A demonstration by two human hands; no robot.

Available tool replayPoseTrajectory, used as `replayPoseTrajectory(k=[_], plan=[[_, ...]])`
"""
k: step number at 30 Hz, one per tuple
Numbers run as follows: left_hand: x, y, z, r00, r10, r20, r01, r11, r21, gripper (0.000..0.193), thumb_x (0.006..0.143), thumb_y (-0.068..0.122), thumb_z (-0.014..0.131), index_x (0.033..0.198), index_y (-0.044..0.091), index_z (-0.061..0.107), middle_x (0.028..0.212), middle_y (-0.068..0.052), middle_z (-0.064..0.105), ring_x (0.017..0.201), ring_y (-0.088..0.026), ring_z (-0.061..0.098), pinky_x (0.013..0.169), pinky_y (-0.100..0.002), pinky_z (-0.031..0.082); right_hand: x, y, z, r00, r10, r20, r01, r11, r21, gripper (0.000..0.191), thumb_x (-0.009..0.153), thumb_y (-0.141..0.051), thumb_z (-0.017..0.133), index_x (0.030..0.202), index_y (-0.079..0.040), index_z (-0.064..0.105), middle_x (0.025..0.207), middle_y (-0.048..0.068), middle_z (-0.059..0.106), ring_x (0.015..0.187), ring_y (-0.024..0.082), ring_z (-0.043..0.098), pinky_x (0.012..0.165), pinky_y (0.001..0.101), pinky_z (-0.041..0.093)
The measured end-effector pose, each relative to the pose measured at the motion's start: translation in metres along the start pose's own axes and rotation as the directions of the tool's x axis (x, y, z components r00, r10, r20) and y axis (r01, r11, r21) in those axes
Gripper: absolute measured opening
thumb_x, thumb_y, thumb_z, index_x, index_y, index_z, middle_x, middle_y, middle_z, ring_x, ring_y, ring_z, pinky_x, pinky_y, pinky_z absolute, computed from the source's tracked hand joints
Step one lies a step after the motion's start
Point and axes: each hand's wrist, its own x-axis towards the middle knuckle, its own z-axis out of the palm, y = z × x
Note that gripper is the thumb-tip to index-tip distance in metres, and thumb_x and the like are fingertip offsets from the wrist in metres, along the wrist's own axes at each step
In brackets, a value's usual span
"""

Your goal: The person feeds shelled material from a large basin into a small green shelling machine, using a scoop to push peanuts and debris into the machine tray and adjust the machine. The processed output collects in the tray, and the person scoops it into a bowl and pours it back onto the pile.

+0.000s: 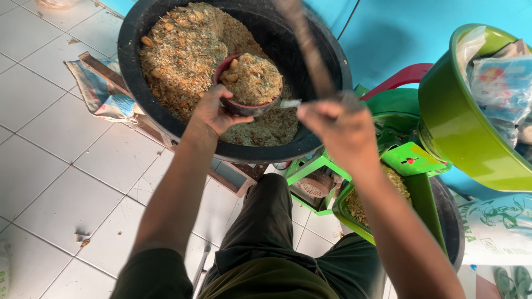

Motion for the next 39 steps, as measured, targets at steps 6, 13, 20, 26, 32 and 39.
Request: replayPoseTrajectory(k=[6,13,20,26,32,39], plan=[[-0.013,0.021,-0.008,1.000,0.017,0.002,-0.017,0.999,0.043,0.082,0.077,0.006,0.061,0.152,0.005,0.029,0.151,-0.029,0.038,0.137,-0.056,0.048,0.103,-0.079,0.045,-0.049,-0.055,0.001,0.961,0.245,0.127,-0.265,0.948,0.176,0.029,0.086,-0.026,0.084,0.108,-0.007,0.080,0.090,0.009,0.064,0.074,0.016,0.063,0.065,0.0291,0.052],[-0.025,0.019,-0.020,0.995,0.061,0.084,-0.078,0.972,0.224,0.085,0.075,0.013,0.061,0.154,0.011,0.029,0.146,-0.029,0.043,0.131,-0.053,0.053,0.100,-0.071,0.053,-0.060,-0.052,-0.034,0.972,0.228,-0.050,-0.211,0.951,0.225,0.017,0.104,-0.010,0.071,0.120,-0.006,0.075,0.101,0.003,0.067,0.085,0.009,0.064,0.073,0.0228,0.052],[-0.023,-0.018,-0.034,0.968,-0.042,0.248,-0.025,0.965,0.261,0.081,0.076,0.018,0.064,0.151,0.010,0.036,0.138,-0.024,0.054,0.120,-0.045,0.062,0.092,-0.063,0.060,-0.149,-0.027,-0.108,0.906,0.415,-0.084,-0.394,0.899,0.189,0.047,0.097,0.002,0.070,0.142,-0.006,0.063,0.115,0.003,0.073,0.097,0.005,0.066,0.083,0.0196,0.053],[-0.023,-0.078,-0.005,0.893,-0.239,0.381,0.132,0.949,0.286,0.066,0.085,0.017,0.066,0.144,-0.006,0.047,0.132,-0.025,0.062,0.116,-0.039,0.069,0.093,-0.063,0.062,-0.262,-0.018,-0.186,0.764,0.624,-0.162,-0.610,0.781,0.133,0.054,0.093,0.002,0.072,0.145,-0.003,0.061,0.113,0.009,0.073,0.100,0.007,0.066,0.095,0.0227,0.054],[-0.020,-0.142,0.053,0.766,-0.341,0.545,0.106,0.903,0.417,0.070,0.086,0.014,0.060,0.153,0.007,0.040,0.135,-0.022,0.059,0.113,-0.039,0.065,0.091,-0.062,0.061,-0.342,-0.020,-0.236,0.605,0.757,-0.247,-0.769,0.636,0.065,0.045,0.091,0.005,0.064,0.136,0.000,0.059,0.120,0.016,0.071,0.107,0.016,0.070,0.096,0.0294,0.057],[-0.008,-0.219,0.102,0.771,-0.420,0.479,0.058,0.794,0.605,0.091,0.078,0.008,0.059,0.160,0.024,0.025,0.146,-0.013,0.048,0.122,-0.036,0.061,0.088,-0.064,0.061,-0.386,-0.032,-0.264,0.559,0.772,-0.301,-0.826,0.551,-0.122,0.044,0.092,0.007,0.069,0.135,0.002,0.063,0.111,0.019,0.073,0.100,0.019,0.072,0.089,0.0304,0.058]])
